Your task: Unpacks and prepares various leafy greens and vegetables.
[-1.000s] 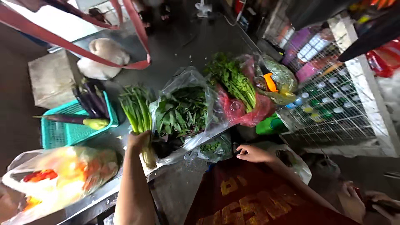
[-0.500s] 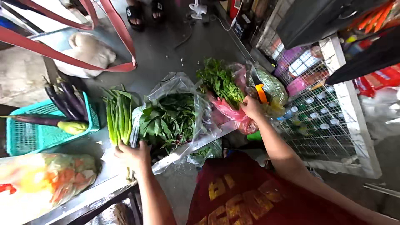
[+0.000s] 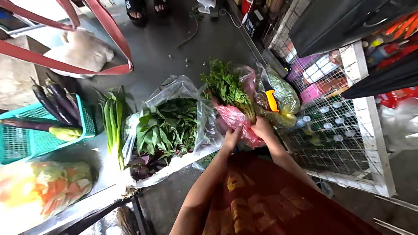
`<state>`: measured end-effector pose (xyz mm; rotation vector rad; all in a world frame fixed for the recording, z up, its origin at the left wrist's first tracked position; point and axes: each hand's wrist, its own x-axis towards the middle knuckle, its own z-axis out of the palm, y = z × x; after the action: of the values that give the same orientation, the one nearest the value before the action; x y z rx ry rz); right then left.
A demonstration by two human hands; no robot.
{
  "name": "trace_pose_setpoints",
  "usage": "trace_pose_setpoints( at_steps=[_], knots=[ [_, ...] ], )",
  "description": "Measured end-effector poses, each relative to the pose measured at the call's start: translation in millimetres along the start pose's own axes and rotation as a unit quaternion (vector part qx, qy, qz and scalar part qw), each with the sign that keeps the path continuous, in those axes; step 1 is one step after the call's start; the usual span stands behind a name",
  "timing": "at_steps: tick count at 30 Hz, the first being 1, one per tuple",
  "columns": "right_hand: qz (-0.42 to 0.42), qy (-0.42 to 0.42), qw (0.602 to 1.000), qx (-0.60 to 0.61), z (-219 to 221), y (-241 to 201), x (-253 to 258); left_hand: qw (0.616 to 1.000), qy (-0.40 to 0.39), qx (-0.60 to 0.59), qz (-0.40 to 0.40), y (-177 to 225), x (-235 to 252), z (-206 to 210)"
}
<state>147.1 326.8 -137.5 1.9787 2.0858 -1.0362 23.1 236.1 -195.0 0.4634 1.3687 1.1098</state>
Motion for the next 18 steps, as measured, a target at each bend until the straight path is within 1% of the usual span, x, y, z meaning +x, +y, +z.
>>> trace_pose_setpoints(
  at_steps=[3,6,8,10,12,14,17,18],
  knots=[
    [0.011,-0.019,1.000,0.010,2,-12,4,0.995,-0.007,-0.102,-0.020,10,22,9],
    [0.032,-0.032,0.999,0.027,4,-20,12,0.987,-0.041,-0.150,-0.035,14,33,8],
    [0.031,-0.046,0.997,0.055,4,-17,19,0.987,-0.050,-0.147,-0.027,20,29,7],
    [0.011,-0.059,0.987,0.150,4,-9,23,0.994,-0.047,-0.101,0.012,27,24,4],
    [-0.003,-0.073,0.965,0.254,0,-5,23,0.996,-0.041,-0.060,0.053,30,24,1],
    [0.002,-0.105,0.935,0.339,-1,5,19,0.994,-0.060,-0.055,0.079,25,24,-6],
    [0.002,-0.148,0.843,0.518,4,18,9,0.992,-0.052,-0.050,0.106,43,-5,-11],
    [0.013,-0.142,0.826,0.545,4,16,6,0.991,-0.039,-0.053,0.112,42,-15,-13]
  ],
)
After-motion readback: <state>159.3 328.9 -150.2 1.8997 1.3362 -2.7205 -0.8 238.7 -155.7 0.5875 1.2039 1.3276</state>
